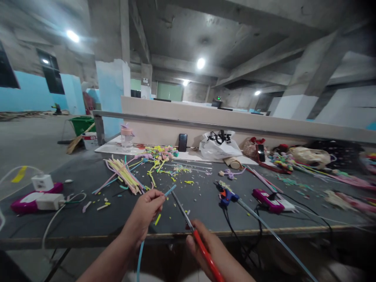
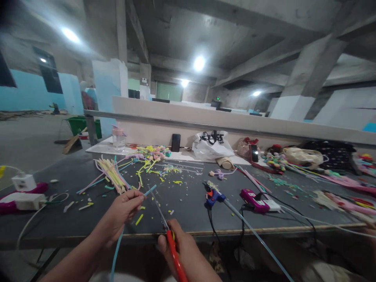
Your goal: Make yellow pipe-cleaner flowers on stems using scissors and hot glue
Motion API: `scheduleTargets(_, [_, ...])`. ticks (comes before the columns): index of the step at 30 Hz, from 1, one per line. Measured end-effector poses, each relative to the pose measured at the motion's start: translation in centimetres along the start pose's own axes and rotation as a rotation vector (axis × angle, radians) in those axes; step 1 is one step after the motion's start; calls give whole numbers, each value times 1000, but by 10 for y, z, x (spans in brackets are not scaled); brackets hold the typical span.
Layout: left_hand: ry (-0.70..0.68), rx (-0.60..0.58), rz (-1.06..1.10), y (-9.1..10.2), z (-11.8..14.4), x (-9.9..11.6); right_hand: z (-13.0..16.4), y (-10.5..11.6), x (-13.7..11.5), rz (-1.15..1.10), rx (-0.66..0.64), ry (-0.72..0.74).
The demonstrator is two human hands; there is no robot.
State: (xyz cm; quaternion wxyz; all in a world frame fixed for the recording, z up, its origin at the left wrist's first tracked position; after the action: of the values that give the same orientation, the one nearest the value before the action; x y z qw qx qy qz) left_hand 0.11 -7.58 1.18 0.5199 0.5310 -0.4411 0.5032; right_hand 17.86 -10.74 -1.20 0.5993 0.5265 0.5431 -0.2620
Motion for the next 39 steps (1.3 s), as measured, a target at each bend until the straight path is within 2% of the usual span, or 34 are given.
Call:
scheduleTargets(6, [-74,0,-118,-8,-2,1,-6,-4,-18,83,-46,-1])
scheduleTargets(14, [-85,-24,-190,-9,-4,3,-13,-7,-7,122,-33,-30])
scheduleTargets(20, [-118,-60,-238,-9,-11,11,-20,-7,-10,144,8,-25])
scheduleTargets(23, [-139,-110,-248,-10,-25,19,-30,-1,-15,150,36,-38])
scheduleTargets(27, [-115,-237,-240,-12,-57,37,-59,14,-26,115,89,-19])
scheduleTargets(31, [-78,-377,-201,-12,-94,49,-92,26,-18,-142,108,-187])
scheduleTargets(34, [-51,-483,-74,-14,-118,42,-106,28,-7,-339,130,-253])
scheduleTargets(36, [-99,-492,-20,-17,-130,34,-109,24,0,-424,138,-257])
scheduleTargets(39, [-244,-400,19,-24,-138,25,-109,17,6,-437,141,-244])
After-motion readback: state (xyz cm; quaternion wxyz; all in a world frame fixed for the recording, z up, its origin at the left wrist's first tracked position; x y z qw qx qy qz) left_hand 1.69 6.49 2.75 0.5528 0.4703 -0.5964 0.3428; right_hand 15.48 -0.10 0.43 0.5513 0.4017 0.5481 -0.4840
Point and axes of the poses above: each hand's wrist, its own z-axis away from the middle knuckle, its own y-axis out of the back of the hand, x = y × z, the point moved 6 cm from there along -z, towards the middle knuckle, and after that the axes turned 15 degrees about -z, right-handed, at the moved point
